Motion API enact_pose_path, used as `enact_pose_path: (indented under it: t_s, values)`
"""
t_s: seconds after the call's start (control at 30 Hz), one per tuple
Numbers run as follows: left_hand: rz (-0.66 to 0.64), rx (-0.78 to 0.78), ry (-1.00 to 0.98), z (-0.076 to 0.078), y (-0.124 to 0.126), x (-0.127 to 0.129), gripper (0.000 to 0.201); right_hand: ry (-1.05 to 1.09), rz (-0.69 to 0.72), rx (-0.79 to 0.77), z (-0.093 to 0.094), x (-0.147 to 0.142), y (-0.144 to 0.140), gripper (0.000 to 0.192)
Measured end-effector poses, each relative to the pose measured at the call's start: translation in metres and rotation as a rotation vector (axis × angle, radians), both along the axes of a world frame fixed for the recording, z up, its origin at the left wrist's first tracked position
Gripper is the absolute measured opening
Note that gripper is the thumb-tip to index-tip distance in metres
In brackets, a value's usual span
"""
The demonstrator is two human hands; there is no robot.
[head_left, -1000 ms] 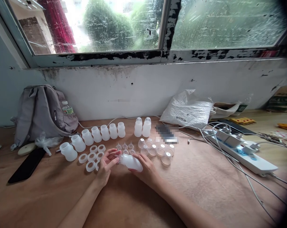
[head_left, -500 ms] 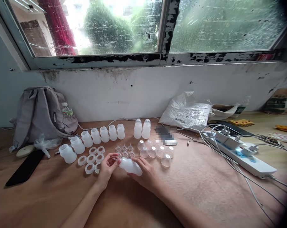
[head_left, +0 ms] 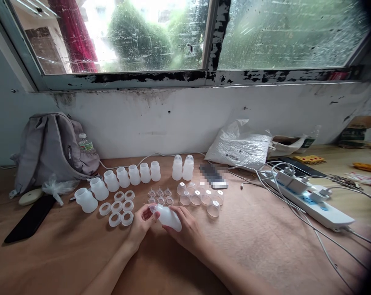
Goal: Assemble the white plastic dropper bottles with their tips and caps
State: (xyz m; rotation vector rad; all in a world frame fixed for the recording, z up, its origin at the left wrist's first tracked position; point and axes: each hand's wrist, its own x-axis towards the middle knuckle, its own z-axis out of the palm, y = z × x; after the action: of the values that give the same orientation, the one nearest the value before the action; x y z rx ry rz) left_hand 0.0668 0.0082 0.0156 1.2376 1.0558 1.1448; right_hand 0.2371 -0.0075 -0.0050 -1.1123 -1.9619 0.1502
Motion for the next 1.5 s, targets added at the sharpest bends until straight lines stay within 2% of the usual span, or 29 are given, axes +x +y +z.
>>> enact_pose_path:
  t_s: [0.1,0.3,0.63,1.0,1.13,1.23,1.33,1.4,1.5]
  values:
    - [-0.001,-0.007,0.008,0.002,-0.002,0.0,0.036,0.006,0.029,-0.023,0.006,0.0,-0.004,0.041]
    - [-0.057,0.025,-0.013,0.001,-0.002,-0.004,0.031,0.172,0.115,-0.334,0.024,0.0,-0.01,0.029]
    - [-0.069,0.06,-0.021,-0.007,-0.001,-0.006,0.029,0.476,0.195,-0.675,0.027,-0.001,-0.007,0.031]
    - [-0.052,0.074,-0.014,-0.003,-0.002,-0.007,0.03,0.606,0.237,-0.828,0.029,-0.002,-0.006,0.036]
    - [0.018,0.031,-0.098,-0.003,0.0,-0.002,0.036,0.725,0.249,-0.792,0.028,-0.011,-0.011,0.03]
    - [-0.07,0.01,-0.145,0.0,-0.004,0.003,0.044,0.791,0.291,-0.754,0.029,-0.018,-0.016,0.026]
    - [-0.146,-0.003,-0.124,0.004,-0.01,0.006,0.036,0.702,0.319,-0.692,0.028,-0.017,-0.014,0.025]
    - [-0.115,0.016,-0.12,0.006,-0.013,0.007,0.033,0.568,0.218,-0.552,0.025,-0.011,-0.008,0.025]
    - [-0.061,0.053,-0.103,0.007,-0.014,0.007,0.031,0.391,-0.057,-0.333,0.017,0.003,0.009,0.023]
